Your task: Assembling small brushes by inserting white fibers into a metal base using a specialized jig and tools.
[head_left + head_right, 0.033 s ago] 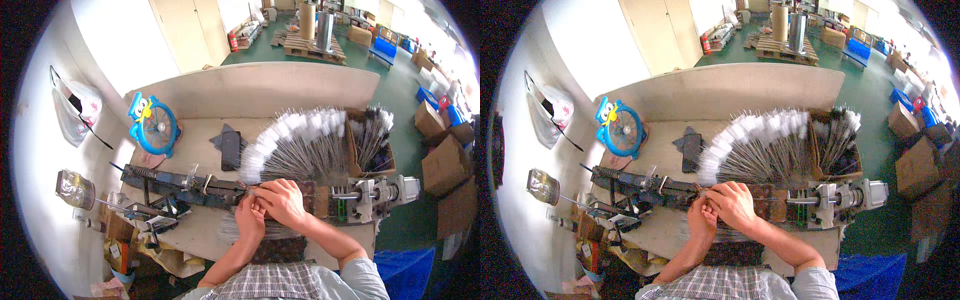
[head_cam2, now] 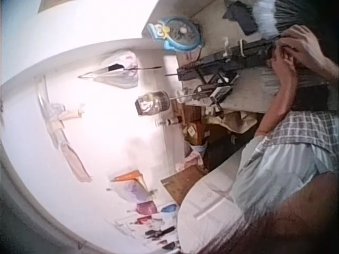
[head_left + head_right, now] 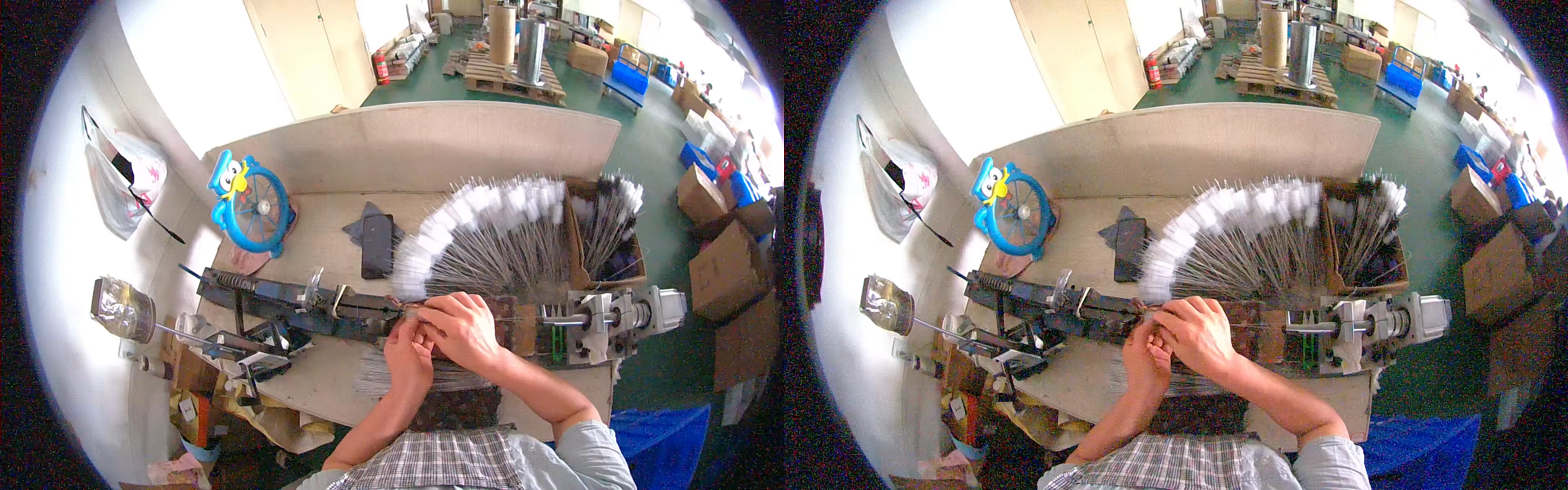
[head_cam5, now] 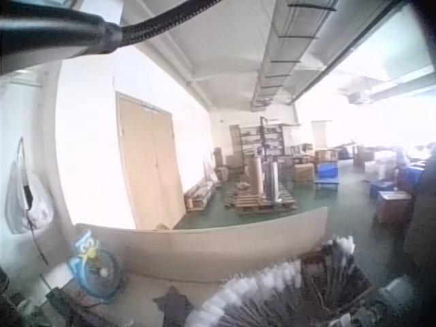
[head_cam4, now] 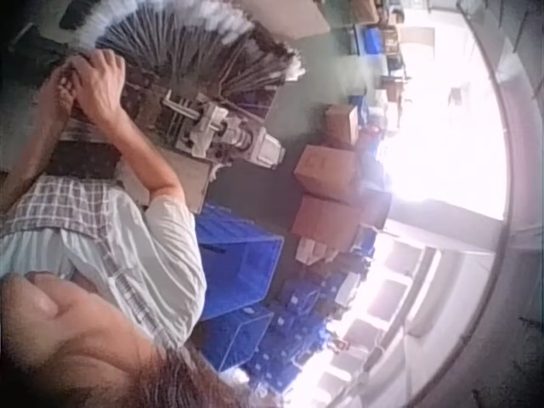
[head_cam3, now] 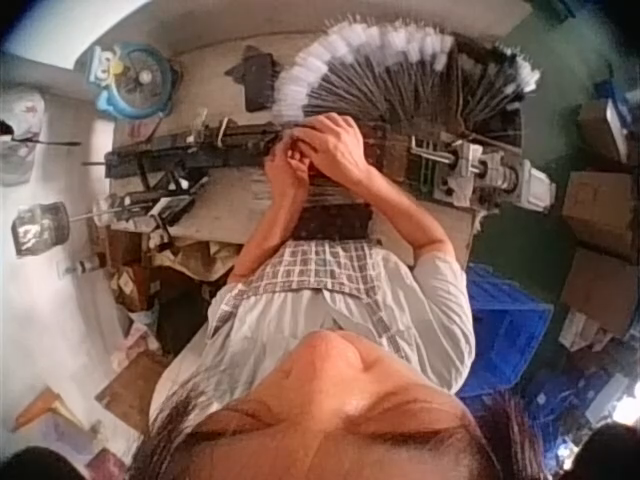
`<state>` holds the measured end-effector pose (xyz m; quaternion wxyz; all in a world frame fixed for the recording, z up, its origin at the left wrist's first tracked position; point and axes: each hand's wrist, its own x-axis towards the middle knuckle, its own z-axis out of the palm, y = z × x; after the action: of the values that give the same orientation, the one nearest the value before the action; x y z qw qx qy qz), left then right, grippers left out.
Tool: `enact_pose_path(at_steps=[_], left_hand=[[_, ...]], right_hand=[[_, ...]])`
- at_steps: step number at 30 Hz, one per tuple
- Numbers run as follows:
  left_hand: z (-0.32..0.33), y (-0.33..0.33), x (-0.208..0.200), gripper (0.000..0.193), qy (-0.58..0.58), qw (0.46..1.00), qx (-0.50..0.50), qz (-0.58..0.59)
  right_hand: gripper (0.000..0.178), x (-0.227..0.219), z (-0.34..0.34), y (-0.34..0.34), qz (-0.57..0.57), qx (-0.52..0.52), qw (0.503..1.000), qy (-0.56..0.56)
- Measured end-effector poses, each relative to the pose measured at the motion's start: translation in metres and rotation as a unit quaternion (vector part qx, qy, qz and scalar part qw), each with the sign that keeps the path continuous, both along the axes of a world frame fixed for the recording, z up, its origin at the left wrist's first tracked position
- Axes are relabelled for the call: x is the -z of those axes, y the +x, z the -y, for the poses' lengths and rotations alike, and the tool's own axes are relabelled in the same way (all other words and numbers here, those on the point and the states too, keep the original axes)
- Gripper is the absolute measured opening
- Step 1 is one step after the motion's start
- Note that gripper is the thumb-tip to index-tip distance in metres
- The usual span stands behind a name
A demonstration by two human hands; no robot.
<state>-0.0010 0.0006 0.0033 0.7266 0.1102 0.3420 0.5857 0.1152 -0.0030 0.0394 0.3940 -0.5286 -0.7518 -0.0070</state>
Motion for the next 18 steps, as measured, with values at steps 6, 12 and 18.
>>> enact_pose_path(at_steps=[6,12,18], left_hand=[[-0.002,-0.007,0.016,0.012,0.058,0.997,0.040,-0.002],[0.001,0.000,-0.005,0.016,0.028,0.999,0.008,-0.039],[0.003,-0.009,-0.009,0.045,-0.004,1.000,0.026,-0.003]], right_hand=[[0.022,-0.004,0.001,0.004,-0.001,-0.003,1.000,-0.006],[0.018,-0.021,0.008,0.020,-0.007,0.020,1.000,-0.019],[0.014,-0.006,0.019,0.025,0.084,0.000,0.995,-0.048]])
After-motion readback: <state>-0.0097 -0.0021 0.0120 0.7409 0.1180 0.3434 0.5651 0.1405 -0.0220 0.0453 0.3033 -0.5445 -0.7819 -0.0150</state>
